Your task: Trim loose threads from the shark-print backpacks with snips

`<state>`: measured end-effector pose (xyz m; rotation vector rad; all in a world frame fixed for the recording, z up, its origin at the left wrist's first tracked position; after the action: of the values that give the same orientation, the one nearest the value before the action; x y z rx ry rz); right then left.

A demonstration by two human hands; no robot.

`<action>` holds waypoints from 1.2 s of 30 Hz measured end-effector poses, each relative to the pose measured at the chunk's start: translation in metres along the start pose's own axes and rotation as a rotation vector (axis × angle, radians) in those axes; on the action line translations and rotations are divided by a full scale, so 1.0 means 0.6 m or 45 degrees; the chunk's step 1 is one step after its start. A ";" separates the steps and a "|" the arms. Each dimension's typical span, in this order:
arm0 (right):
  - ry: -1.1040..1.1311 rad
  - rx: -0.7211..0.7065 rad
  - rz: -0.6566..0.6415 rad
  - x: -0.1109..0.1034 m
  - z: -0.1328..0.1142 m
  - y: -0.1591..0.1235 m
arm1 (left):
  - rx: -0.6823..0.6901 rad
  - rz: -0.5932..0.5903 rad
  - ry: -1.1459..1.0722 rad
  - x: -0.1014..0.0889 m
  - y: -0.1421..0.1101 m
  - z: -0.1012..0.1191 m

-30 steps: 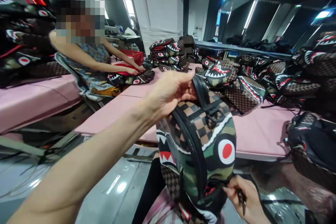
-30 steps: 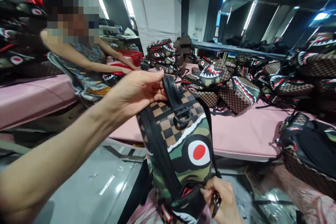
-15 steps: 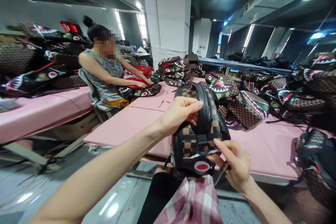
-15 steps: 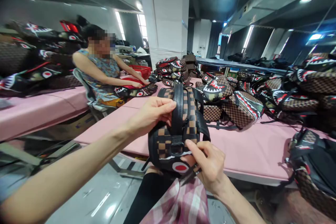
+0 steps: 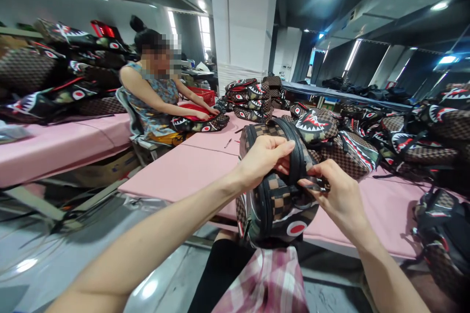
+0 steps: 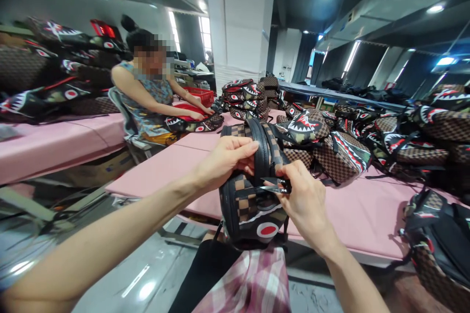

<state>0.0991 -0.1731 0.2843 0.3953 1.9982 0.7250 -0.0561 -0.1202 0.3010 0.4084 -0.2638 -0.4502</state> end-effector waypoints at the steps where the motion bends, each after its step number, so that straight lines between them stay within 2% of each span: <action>1: -0.016 -0.013 -0.045 0.000 -0.001 0.005 | 0.005 0.006 -0.004 0.001 -0.001 0.001; 3: -0.020 -0.035 -0.076 -0.001 0.000 0.009 | 0.025 0.026 -0.022 0.003 -0.004 0.005; 7: 0.018 0.060 0.126 -0.004 0.020 0.018 | 0.137 0.016 -0.037 0.016 -0.013 0.009; 10: 0.101 0.153 0.241 0.002 0.040 0.044 | 0.269 -0.095 0.070 0.031 -0.020 0.004; 13: 0.129 0.174 0.238 0.011 0.051 0.087 | 0.318 -0.238 0.215 0.035 -0.024 0.004; 16: 0.044 0.184 0.235 0.015 0.057 0.128 | 0.182 -0.447 0.453 0.010 -0.015 0.020; 18: -0.005 0.221 0.275 0.013 0.063 0.143 | 0.047 -0.621 0.749 -0.024 0.006 0.039; 20: 0.004 0.260 0.297 0.009 0.070 0.144 | 0.061 -0.677 1.096 -0.065 0.039 0.063; 22: 0.060 0.280 0.293 0.004 0.078 0.129 | 0.255 -0.582 1.420 -0.091 0.073 0.083; 24: 0.146 0.310 0.295 -0.002 0.086 0.104 | 0.563 -0.395 1.633 -0.088 0.087 0.089; 27: 0.278 0.347 0.312 -0.009 0.089 0.065 | 1.078 -0.175 1.753 -0.039 0.055 0.063; 29: 0.324 0.315 0.306 -0.012 0.081 0.049 | 1.293 -0.270 1.850 -0.001 0.021 0.028; 32: 0.365 0.262 0.257 -0.010 0.064 0.038 | 1.352 -0.233 1.962 0.010 -0.005 -0.007; 34: 0.447 0.271 0.204 -0.009 0.062 0.037 | 1.340 -0.181 1.985 -0.004 -0.006 -0.016; 36: 0.609 0.276 0.058 -0.008 0.070 0.036 | 1.363 -0.212 2.009 -0.018 -0.006 -0.020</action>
<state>0.1374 -0.1451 0.2849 0.4235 2.5394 0.6764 -0.0626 -0.1142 0.2873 1.6894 1.1390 -0.0005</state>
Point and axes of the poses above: each hand's wrist, its own y-axis towards the middle knuckle, its own x-axis out of the palm, z = x × y, the point moved 4 cm from there along y, towards the middle knuckle, and after that the axes turned 15 degrees about x, right-handed, at the moved point
